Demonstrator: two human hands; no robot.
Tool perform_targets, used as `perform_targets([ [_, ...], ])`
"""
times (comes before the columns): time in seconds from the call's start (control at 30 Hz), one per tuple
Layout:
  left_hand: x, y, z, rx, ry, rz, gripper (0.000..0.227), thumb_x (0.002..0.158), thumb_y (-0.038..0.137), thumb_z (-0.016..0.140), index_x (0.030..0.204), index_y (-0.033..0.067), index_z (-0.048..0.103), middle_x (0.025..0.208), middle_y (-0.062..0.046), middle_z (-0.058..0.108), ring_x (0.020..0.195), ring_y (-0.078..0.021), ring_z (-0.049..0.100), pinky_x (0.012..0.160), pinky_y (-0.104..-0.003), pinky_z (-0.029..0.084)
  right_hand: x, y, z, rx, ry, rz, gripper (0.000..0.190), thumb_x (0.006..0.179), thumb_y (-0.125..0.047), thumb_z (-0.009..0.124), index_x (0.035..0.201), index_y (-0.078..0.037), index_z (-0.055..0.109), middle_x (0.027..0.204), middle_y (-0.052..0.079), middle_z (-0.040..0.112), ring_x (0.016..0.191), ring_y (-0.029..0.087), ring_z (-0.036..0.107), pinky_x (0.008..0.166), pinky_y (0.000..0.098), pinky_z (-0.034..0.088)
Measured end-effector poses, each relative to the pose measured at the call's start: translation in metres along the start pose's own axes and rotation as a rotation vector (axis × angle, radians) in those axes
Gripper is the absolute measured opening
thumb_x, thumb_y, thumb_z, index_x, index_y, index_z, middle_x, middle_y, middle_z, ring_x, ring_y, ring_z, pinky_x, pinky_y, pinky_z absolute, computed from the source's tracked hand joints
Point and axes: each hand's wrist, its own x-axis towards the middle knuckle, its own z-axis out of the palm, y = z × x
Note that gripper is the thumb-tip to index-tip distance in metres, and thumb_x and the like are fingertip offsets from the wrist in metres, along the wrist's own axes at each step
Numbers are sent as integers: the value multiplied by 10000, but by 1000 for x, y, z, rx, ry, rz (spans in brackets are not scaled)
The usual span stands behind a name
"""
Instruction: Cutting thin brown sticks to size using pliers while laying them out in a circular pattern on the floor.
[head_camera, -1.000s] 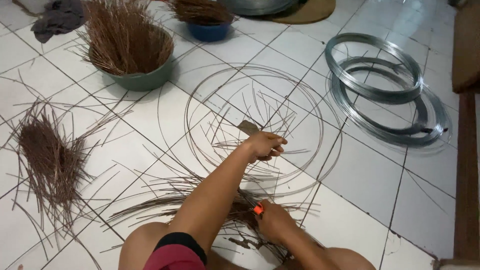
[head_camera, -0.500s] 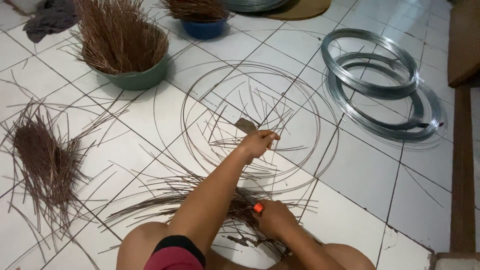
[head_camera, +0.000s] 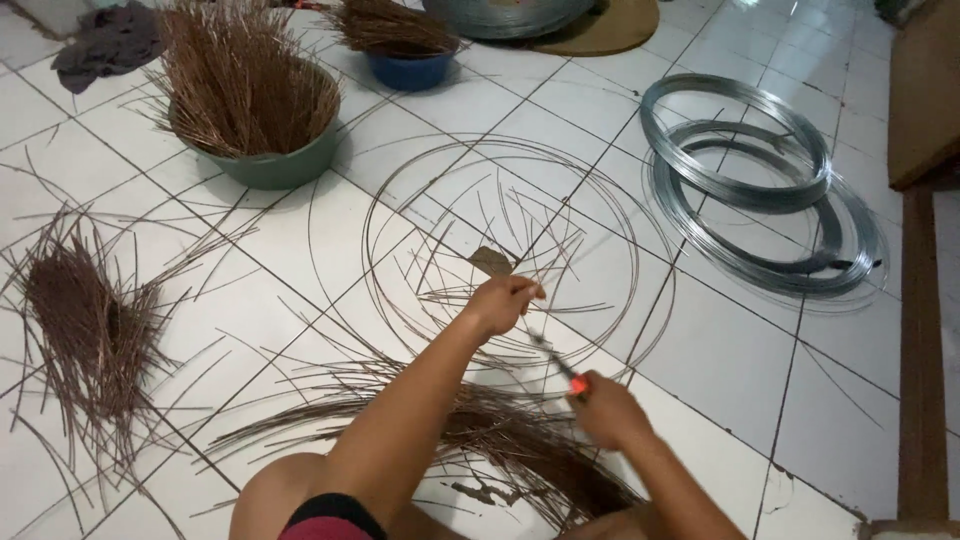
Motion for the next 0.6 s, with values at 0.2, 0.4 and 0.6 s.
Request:
perform_targets([
  [0.2,-21,-43,8,85,-35,26,311,1039,354,527,1123,210,789,781,-51,735,860,-267,702,819,-389,545,-8,10,-35,294,-18,-97,429,881,-343,676,1195,-51,701,1031,251,748,1084,449,696,957,516,521],
  [0.4,-54,-22,8,107,-59,-126,384,1080,368,476,1221,137,748,700,1,617,527,-94,483,568,-278,469,-11,-6,-14,404,-134,-26,352,937,-367,626,1152,-105,720,990,78,774,957,201,745,840,359,536],
  [0.6,-55,-35,15,118,-2,-172,351,1046,349,501,1235,174,739,1264,-12,735,1078,-192,704,964,-344,549,-11,-16,2,412,-174,-38,312,942,-386,633,1081,-124,730,891,51,756,862,186,711,771,318,501],
])
